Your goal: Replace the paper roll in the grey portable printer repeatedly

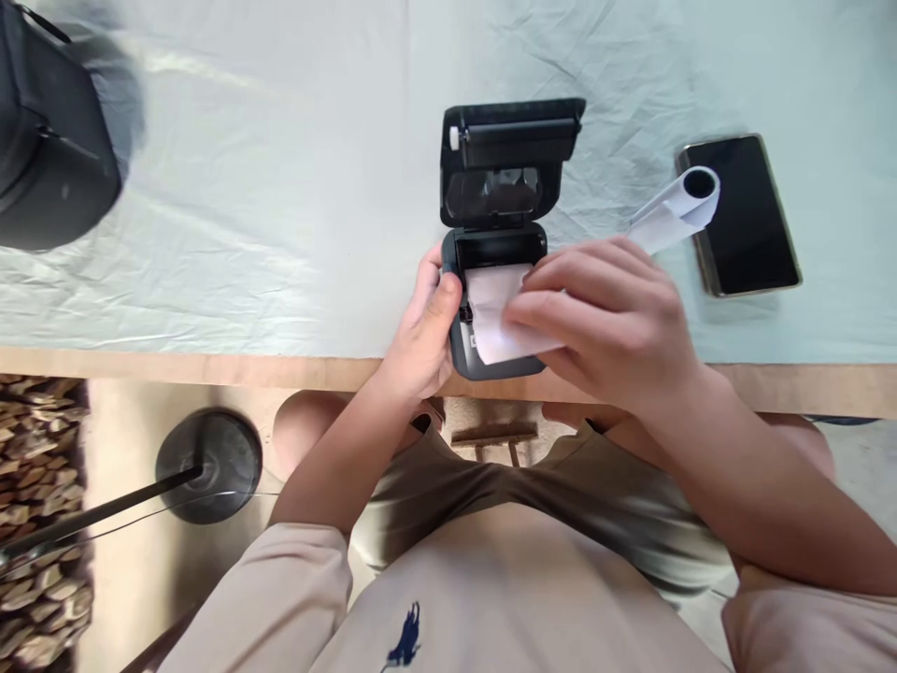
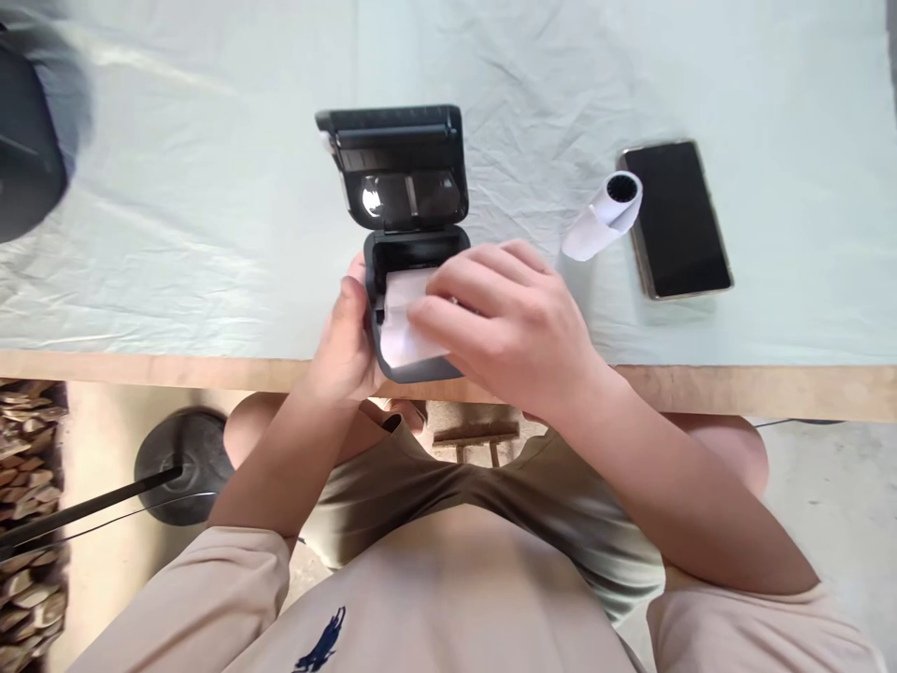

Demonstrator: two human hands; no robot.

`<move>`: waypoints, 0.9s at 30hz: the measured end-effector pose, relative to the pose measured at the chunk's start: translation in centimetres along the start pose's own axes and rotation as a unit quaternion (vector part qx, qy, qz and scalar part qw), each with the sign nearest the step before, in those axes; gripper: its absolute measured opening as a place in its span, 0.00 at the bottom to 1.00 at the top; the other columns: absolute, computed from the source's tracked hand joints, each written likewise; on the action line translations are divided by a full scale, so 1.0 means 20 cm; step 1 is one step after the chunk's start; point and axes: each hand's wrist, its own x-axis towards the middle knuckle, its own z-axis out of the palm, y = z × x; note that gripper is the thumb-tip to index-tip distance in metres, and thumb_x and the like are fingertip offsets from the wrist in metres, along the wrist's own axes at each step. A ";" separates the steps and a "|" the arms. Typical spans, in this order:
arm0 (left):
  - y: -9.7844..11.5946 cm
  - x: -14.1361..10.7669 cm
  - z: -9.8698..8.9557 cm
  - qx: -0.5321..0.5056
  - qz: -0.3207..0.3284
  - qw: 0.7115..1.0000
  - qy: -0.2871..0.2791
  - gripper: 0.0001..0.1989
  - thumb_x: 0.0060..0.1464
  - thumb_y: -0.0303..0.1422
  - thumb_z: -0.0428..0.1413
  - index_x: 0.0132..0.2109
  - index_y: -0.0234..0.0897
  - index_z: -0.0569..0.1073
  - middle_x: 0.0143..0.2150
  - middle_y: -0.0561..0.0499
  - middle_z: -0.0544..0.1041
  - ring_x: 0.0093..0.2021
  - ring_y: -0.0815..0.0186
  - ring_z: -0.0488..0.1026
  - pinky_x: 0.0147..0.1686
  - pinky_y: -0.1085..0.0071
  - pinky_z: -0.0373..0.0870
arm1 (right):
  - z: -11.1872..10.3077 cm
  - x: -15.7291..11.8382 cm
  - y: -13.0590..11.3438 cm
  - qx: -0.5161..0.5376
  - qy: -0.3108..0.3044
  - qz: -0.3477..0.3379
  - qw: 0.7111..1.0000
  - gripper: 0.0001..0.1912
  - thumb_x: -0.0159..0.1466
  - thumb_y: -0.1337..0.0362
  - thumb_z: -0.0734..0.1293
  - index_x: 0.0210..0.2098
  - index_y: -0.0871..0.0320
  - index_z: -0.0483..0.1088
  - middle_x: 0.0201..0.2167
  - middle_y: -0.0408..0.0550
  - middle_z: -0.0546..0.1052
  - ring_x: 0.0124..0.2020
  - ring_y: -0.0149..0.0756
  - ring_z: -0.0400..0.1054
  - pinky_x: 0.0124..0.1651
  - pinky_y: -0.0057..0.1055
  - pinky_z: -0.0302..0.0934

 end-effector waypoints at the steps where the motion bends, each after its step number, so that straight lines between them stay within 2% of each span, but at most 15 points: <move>1: 0.00 0.00 0.00 -0.004 -0.010 1.000 -0.001 0.27 0.65 0.59 0.61 0.59 0.46 0.72 0.56 0.49 0.79 0.71 0.49 0.75 0.69 0.52 0.77 | 0.00 -0.01 0.00 0.016 -0.002 -0.004 1.000 0.07 0.73 0.70 0.68 0.41 0.52 0.70 0.38 0.41 0.82 0.42 0.36 0.78 0.44 0.36 0.65; 3: 0.01 0.00 -0.01 0.006 -0.027 1.000 -0.009 0.29 0.59 0.54 0.69 0.59 0.47 0.70 0.54 0.50 0.80 0.66 0.48 0.79 0.63 0.52 0.81 | 0.01 -0.03 -0.01 0.049 -0.002 0.004 0.999 0.03 0.74 0.64 0.69 0.42 0.51 0.71 0.39 0.43 0.82 0.46 0.38 0.79 0.47 0.39 0.66; 5: 0.02 0.00 -0.02 0.027 -0.040 0.999 -0.020 0.34 0.54 0.49 0.74 0.61 0.48 0.68 0.54 0.49 0.80 0.62 0.47 0.81 0.58 0.52 0.83 | 0.03 -0.04 0.01 0.095 0.018 0.014 0.995 0.07 0.75 0.56 0.69 0.44 0.51 0.72 0.40 0.45 0.81 0.46 0.41 0.79 0.49 0.42 0.68; 8: 0.03 0.00 -0.03 0.058 -0.043 0.996 -0.048 0.39 0.53 0.49 0.74 0.65 0.49 0.65 0.56 0.46 0.80 0.62 0.44 0.81 0.56 0.49 0.83 | 0.07 -0.06 0.07 0.141 0.115 0.060 0.981 0.10 0.73 0.54 0.70 0.48 0.50 0.72 0.42 0.50 0.78 0.47 0.44 0.76 0.46 0.42 0.71; 11: 0.02 0.01 -0.03 0.104 -0.012 0.992 -0.071 0.44 0.50 0.50 0.75 0.67 0.47 0.64 0.63 0.42 0.78 0.70 0.38 0.75 0.65 0.44 0.78 | 0.11 -0.08 0.14 0.216 0.181 0.165 0.945 0.23 0.70 0.47 0.71 0.62 0.41 0.68 0.61 0.51 0.72 0.60 0.47 0.72 0.49 0.42 0.74; 13: 0.02 0.02 -0.03 0.127 0.008 0.989 -0.075 0.45 0.48 0.50 0.76 0.66 0.46 0.66 0.69 0.41 0.75 0.76 0.35 0.67 0.72 0.42 0.71 | 0.12 -0.09 0.16 0.313 0.151 0.212 0.913 0.29 0.71 0.41 0.67 0.69 0.32 0.60 0.70 0.45 0.68 0.65 0.46 0.71 0.58 0.45 0.74; 14: 0.01 0.02 -0.03 0.131 0.009 0.989 -0.074 0.44 0.48 0.50 0.76 0.67 0.47 0.66 0.70 0.41 0.74 0.78 0.35 0.64 0.74 0.42 0.68 | 0.11 -0.09 0.16 0.354 0.118 0.234 0.898 0.29 0.73 0.40 0.63 0.70 0.31 0.56 0.69 0.43 0.70 0.65 0.45 0.72 0.62 0.45 0.73; 17: 0.00 0.02 -0.04 0.119 -0.006 0.991 -0.059 0.45 0.49 0.50 0.75 0.68 0.47 0.66 0.68 0.41 0.75 0.76 0.35 0.67 0.72 0.41 0.70 | 0.09 -0.09 0.16 0.400 0.040 0.323 0.857 0.25 0.76 0.40 0.53 0.69 0.36 0.51 0.64 0.48 0.75 0.67 0.46 0.72 0.65 0.47 0.72; 19: -0.01 0.01 -0.05 0.108 -0.011 0.993 -0.053 0.47 0.46 0.50 0.77 0.68 0.47 0.66 0.66 0.41 0.76 0.73 0.36 0.70 0.70 0.42 0.73 | 0.10 -0.11 0.16 0.421 0.034 0.338 0.841 0.27 0.75 0.36 0.53 0.67 0.39 0.54 0.64 0.51 0.75 0.69 0.47 0.71 0.64 0.47 0.73; 21: -0.01 0.01 -0.06 0.100 -0.006 0.993 -0.055 0.49 0.43 0.50 0.79 0.68 0.48 0.67 0.66 0.42 0.77 0.71 0.38 0.72 0.69 0.44 0.74 | 0.13 -0.13 0.17 0.429 0.019 0.325 0.842 0.32 0.73 0.31 0.57 0.66 0.42 0.59 0.66 0.53 0.73 0.66 0.48 0.73 0.59 0.44 0.76; 23: 0.00 0.00 -0.06 0.083 -0.015 0.995 -0.058 0.49 0.43 0.51 0.78 0.68 0.49 0.67 0.67 0.43 0.77 0.70 0.40 0.74 0.67 0.46 0.77 | 0.16 -0.15 0.15 0.416 -0.015 0.299 0.859 0.34 0.73 0.31 0.59 0.69 0.43 0.60 0.63 0.52 0.74 0.57 0.44 0.77 0.51 0.39 0.78; 25: 0.02 -0.02 -0.04 0.056 -0.033 0.997 -0.049 0.46 0.48 0.55 0.75 0.68 0.50 0.67 0.67 0.44 0.78 0.69 0.40 0.76 0.64 0.47 0.81 | 0.18 -0.15 0.12 0.401 -0.044 0.271 0.874 0.33 0.75 0.34 0.60 0.71 0.43 0.57 0.57 0.49 0.77 0.47 0.39 0.78 0.41 0.35 0.76; 27: 0.04 -0.03 -0.01 0.033 -0.053 0.997 -0.035 0.41 0.53 0.57 0.72 0.67 0.49 0.68 0.67 0.43 0.78 0.70 0.40 0.76 0.64 0.47 0.82 | 0.18 -0.15 0.08 0.394 -0.060 0.255 0.881 0.30 0.78 0.39 0.60 0.73 0.43 0.54 0.52 0.46 0.77 0.44 0.36 0.78 0.37 0.31 0.75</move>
